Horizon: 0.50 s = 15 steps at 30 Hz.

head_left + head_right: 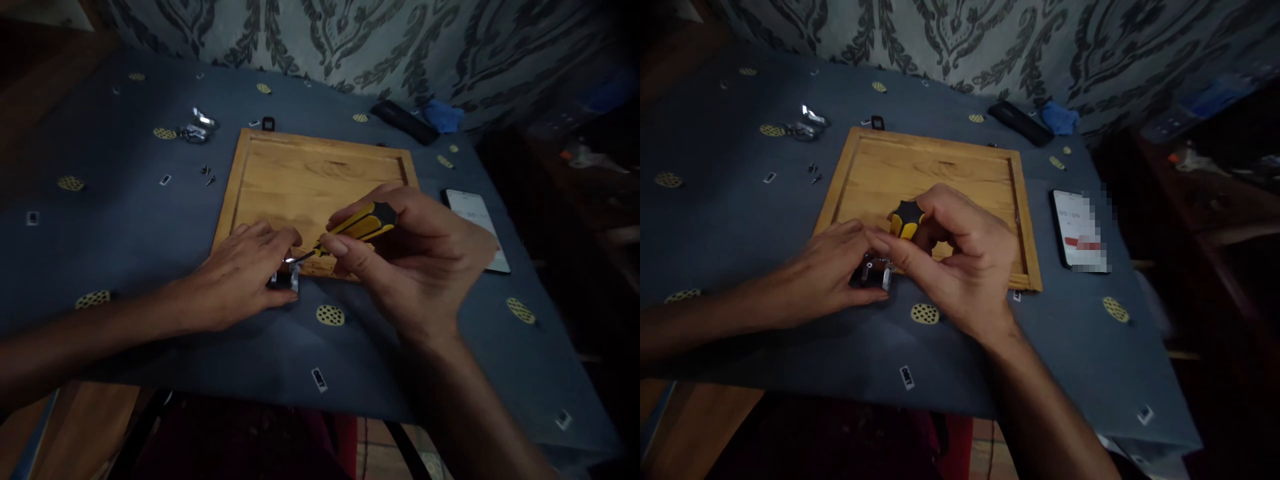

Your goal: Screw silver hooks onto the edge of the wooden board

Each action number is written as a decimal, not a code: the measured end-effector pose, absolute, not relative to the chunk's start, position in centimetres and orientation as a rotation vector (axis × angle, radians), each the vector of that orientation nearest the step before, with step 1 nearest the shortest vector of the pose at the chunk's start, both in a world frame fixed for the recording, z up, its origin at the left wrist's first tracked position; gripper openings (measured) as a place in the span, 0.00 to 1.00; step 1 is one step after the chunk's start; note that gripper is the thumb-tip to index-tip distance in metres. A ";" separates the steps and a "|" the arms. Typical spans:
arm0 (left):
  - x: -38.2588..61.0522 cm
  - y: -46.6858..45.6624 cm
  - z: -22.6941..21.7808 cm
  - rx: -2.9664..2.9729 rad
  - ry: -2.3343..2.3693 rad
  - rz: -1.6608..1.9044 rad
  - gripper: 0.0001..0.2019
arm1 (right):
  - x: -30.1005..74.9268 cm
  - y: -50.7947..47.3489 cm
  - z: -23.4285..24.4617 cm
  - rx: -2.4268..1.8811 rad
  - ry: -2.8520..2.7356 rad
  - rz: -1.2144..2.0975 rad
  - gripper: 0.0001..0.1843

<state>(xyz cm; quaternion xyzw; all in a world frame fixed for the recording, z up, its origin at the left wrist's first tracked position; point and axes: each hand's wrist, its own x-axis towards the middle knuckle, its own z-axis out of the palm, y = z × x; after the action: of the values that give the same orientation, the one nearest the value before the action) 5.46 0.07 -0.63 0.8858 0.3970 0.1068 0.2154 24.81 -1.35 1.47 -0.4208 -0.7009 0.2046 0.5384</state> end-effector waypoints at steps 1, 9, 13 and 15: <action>5.5 0.1 -0.6 2.449 1.108 0.281 0.21 | 24.8 -1.4 1.5 -1.009 -1.665 0.502 0.12; 5.4 0.0 -0.6 2.433 1.102 0.294 0.19 | 25.6 -1.7 2.7 -1.009 -1.752 0.612 0.06; 5.3 0.0 -0.6 2.439 1.098 0.304 0.20 | 25.5 -1.4 2.7 -0.966 -1.793 0.555 0.04; 5.3 0.0 -0.5 2.422 1.079 0.316 0.20 | 25.1 -1.2 2.5 -0.983 -1.755 0.540 0.06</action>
<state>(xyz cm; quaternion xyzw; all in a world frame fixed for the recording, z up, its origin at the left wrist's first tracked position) 5.25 0.00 -0.50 0.8820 0.3928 0.1152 0.2336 25.11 -1.24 2.45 -0.4073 -0.7274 0.2237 0.5050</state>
